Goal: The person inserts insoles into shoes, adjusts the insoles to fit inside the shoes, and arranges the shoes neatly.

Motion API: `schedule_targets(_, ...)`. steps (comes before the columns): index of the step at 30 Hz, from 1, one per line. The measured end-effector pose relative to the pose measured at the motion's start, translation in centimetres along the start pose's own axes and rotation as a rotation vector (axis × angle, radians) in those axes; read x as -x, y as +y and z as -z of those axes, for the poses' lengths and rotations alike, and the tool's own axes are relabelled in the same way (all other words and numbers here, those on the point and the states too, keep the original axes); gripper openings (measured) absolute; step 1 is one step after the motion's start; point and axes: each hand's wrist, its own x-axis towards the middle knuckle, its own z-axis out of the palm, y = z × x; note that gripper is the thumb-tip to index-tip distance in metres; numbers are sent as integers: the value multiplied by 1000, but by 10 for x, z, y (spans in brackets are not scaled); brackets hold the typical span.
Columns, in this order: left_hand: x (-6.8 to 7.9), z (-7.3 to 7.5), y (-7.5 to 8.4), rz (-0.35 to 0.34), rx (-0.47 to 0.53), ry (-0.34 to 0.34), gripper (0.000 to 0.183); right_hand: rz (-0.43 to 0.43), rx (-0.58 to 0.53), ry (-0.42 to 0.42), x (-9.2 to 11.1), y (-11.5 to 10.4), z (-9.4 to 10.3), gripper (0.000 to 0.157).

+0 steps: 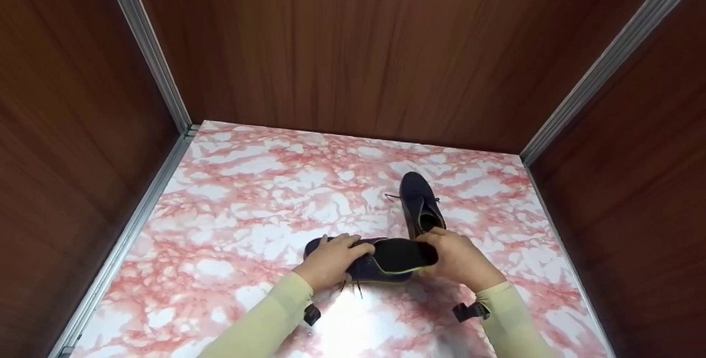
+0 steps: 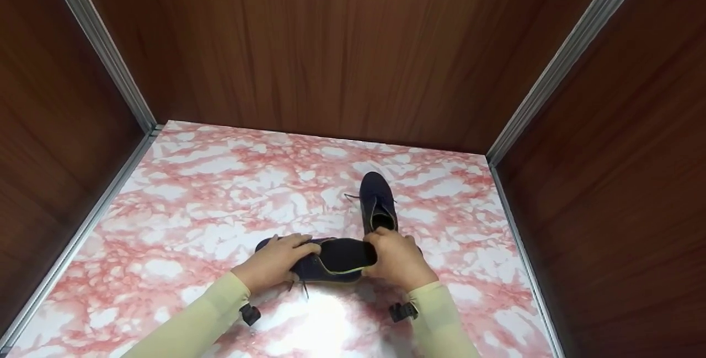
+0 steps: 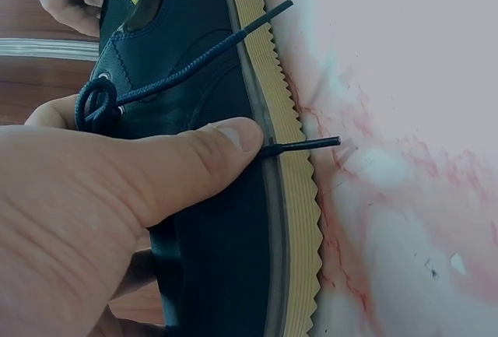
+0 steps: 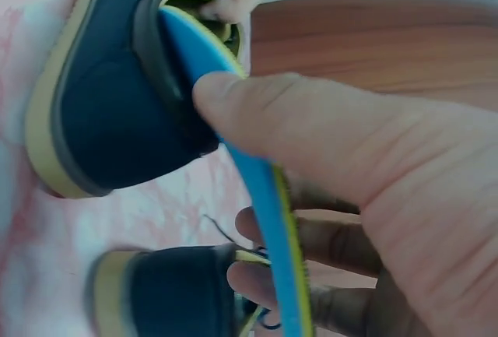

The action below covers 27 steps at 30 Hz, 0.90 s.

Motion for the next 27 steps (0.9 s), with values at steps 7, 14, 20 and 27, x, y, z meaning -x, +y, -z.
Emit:
schedule_targets(7, 0, 0, 0, 3, 19, 11, 90, 94, 209, 117, 0, -19, 6, 49)
schedule_targets(14, 0, 0, 2, 5, 17, 14, 89, 153, 283, 196, 2, -28, 6, 37)
schedule_targets(20, 1, 0, 2, 2, -1, 14, 88, 165, 267, 213, 2, -31, 4, 31)
schedule_targets(27, 0, 0, 2, -4, -8, 18, 87, 158, 233, 204, 0, -28, -2, 32)
